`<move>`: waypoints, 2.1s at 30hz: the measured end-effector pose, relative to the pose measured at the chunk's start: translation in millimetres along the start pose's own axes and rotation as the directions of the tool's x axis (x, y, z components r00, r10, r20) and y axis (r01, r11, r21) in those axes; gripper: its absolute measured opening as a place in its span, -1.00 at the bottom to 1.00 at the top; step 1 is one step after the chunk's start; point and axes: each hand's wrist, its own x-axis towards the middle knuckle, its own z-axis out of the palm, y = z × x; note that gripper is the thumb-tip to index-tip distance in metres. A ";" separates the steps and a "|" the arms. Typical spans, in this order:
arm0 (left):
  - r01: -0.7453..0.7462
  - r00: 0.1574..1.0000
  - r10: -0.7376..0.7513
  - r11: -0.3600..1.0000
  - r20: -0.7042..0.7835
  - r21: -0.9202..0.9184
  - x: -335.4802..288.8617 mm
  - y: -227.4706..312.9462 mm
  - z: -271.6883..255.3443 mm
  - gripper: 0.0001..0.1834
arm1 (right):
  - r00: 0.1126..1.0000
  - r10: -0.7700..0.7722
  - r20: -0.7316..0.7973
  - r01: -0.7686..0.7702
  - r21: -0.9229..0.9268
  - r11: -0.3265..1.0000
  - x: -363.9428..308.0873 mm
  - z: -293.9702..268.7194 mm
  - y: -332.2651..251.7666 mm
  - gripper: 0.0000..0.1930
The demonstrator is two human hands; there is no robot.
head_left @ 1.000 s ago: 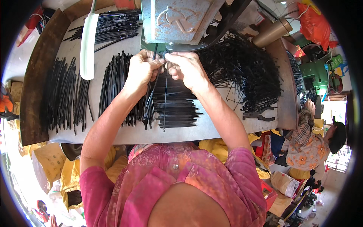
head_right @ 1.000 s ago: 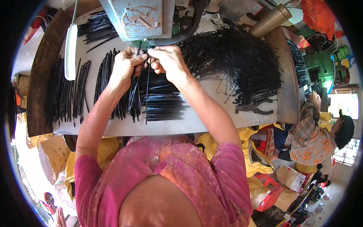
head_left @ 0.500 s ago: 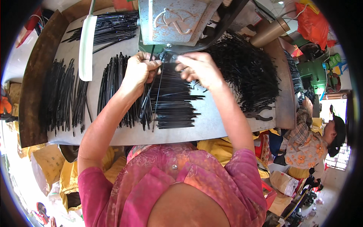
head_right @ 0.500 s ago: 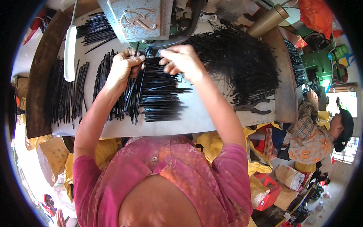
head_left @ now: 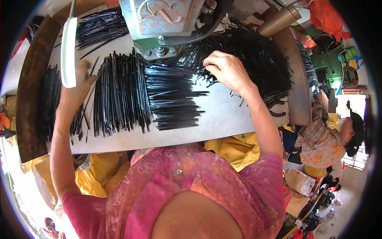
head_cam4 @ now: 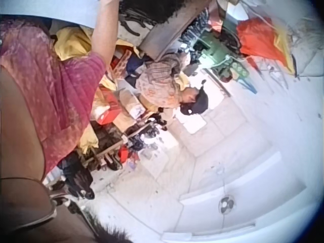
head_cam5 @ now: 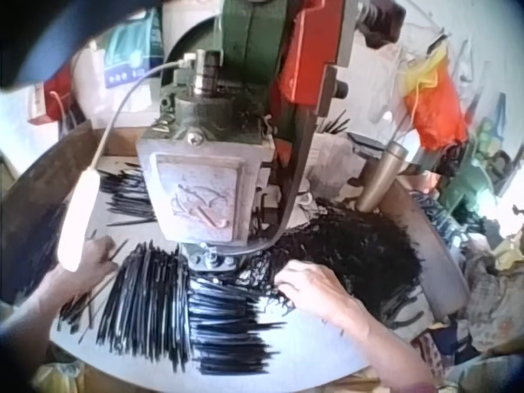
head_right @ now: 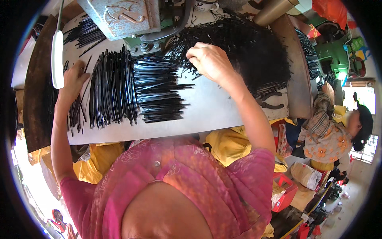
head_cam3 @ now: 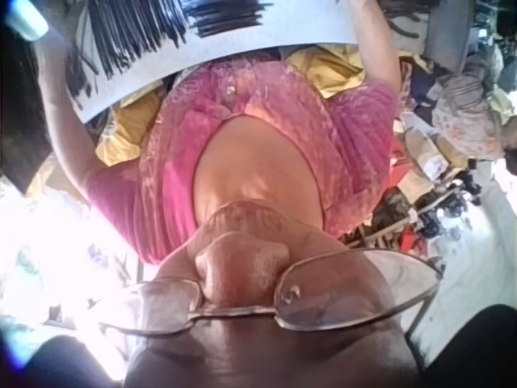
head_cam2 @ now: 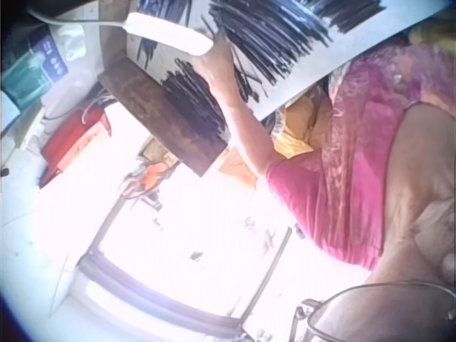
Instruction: Use a specialized press machine to assemble black plastic rods into a fan-like component.
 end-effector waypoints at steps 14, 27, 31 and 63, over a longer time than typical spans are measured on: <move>-0.598 0.755 0.654 0.660 0.043 0.456 -18.9 86.8 126.4 -0.86 | 0.981 -0.174 0.090 0.194 -0.550 0.812 7.1 15.4 -4.9 -0.88; -0.336 0.942 0.316 0.885 -0.116 -0.321 -9.3 78.4 104.5 -0.96 | 0.980 -0.201 0.002 0.183 -0.427 0.886 8.1 12.7 0.2 -0.89; -0.281 0.959 0.240 0.883 -0.153 -0.377 -2.5 69.8 92.9 -0.89 | 0.981 -0.194 0.026 0.177 -0.533 0.827 8.4 17.3 -0.3 -0.90; -0.367 0.708 0.622 0.729 -0.334 0.578 13.0 64.6 75.3 -0.84 | 0.934 0.312 0.174 -0.298 0.860 0.414 38.0 39.8 -39.5 -0.85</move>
